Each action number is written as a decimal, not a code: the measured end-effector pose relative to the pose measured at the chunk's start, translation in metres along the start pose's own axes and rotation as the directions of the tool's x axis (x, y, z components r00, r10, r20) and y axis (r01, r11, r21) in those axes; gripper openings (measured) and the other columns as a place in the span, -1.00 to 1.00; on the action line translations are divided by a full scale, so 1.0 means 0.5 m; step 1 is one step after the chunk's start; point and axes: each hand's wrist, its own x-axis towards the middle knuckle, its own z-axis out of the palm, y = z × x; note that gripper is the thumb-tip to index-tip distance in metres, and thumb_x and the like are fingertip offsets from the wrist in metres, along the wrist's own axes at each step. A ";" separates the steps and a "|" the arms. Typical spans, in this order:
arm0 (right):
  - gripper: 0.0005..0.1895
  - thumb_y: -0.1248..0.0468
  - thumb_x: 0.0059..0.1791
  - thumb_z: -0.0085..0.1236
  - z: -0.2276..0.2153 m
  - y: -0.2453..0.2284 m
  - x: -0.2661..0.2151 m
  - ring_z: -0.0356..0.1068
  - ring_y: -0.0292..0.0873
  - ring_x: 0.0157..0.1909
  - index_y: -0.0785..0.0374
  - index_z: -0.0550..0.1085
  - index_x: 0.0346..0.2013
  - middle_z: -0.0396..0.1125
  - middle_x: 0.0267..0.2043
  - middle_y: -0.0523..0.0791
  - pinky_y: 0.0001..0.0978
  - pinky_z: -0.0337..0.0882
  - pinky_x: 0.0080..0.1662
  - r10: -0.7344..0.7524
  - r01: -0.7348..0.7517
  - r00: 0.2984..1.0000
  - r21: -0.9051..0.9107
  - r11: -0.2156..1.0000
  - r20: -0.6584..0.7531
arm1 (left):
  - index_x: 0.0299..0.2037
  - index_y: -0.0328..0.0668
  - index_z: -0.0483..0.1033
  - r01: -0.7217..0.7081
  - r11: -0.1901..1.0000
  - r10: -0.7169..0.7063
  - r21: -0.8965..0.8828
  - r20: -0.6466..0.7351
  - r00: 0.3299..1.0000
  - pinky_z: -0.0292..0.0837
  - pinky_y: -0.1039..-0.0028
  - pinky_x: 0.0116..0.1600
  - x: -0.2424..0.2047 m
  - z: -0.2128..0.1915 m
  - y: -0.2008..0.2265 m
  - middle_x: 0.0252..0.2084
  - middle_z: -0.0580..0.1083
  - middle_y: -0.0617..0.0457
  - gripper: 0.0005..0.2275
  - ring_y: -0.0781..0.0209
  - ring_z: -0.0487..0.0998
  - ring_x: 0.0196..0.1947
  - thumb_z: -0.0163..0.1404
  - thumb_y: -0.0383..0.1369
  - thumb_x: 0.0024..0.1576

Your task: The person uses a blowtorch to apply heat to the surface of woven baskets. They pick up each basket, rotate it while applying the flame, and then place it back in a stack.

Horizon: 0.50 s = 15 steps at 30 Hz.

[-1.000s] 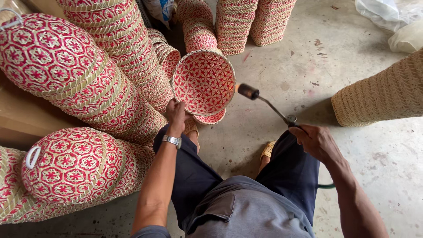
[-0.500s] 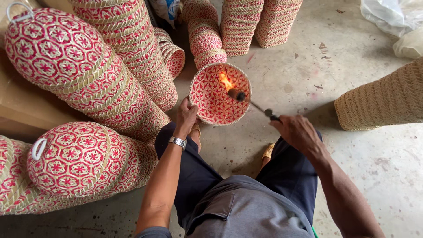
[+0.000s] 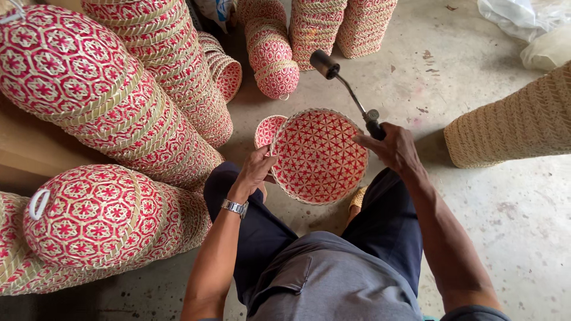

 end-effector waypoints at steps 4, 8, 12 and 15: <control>-0.49 -0.10 -0.15 0.31 0.015 -0.016 -0.001 0.40 -0.16 -0.55 0.34 0.50 -0.41 0.36 -0.62 -0.03 -0.16 0.38 -0.43 0.022 -0.024 0.999 0.046 0.999 0.048 | 0.28 -0.39 0.36 -0.062 0.878 0.144 0.476 -0.139 0.980 0.53 0.31 -0.15 -0.029 0.040 0.073 -0.27 0.59 -0.11 -0.56 0.16 0.60 -0.32 -0.04 -0.26 0.25; -0.54 -0.04 -0.11 0.32 0.033 -0.014 0.015 0.41 -0.13 -0.53 0.36 0.52 -0.39 0.36 -0.60 0.00 -0.15 0.37 -0.40 0.006 -0.006 1.000 -0.011 1.000 -0.012 | 0.30 -0.39 0.28 -0.407 0.230 0.736 0.884 0.116 0.667 0.45 0.15 0.11 -0.103 0.146 0.116 0.05 0.50 -0.27 -0.42 -0.08 0.53 0.02 -0.04 -0.01 0.27; -0.53 -0.03 -0.08 0.34 0.049 -0.016 0.022 0.38 -0.11 -0.51 0.39 0.52 -0.42 0.37 -0.58 0.01 -0.14 0.35 -0.37 -0.004 0.004 0.999 -0.008 1.000 -0.049 | 0.16 -0.41 0.39 -0.574 0.303 0.418 0.761 0.435 0.797 0.44 0.23 -0.01 -0.125 0.279 0.061 -0.12 0.50 -0.23 -0.43 -0.07 0.52 -0.10 0.05 -0.05 0.12; -0.45 -0.12 -0.05 0.32 0.031 -0.023 0.012 0.38 -0.14 -0.48 0.38 0.53 -0.35 0.36 -0.57 0.03 -0.17 0.37 -0.38 0.033 -0.032 0.999 0.048 0.998 -0.021 | 0.04 -0.27 0.48 -0.541 0.228 0.373 0.810 0.440 0.817 0.45 0.33 -0.05 -0.097 0.288 0.007 -0.08 0.51 -0.11 -0.76 0.04 0.52 -0.06 -0.03 -0.39 0.20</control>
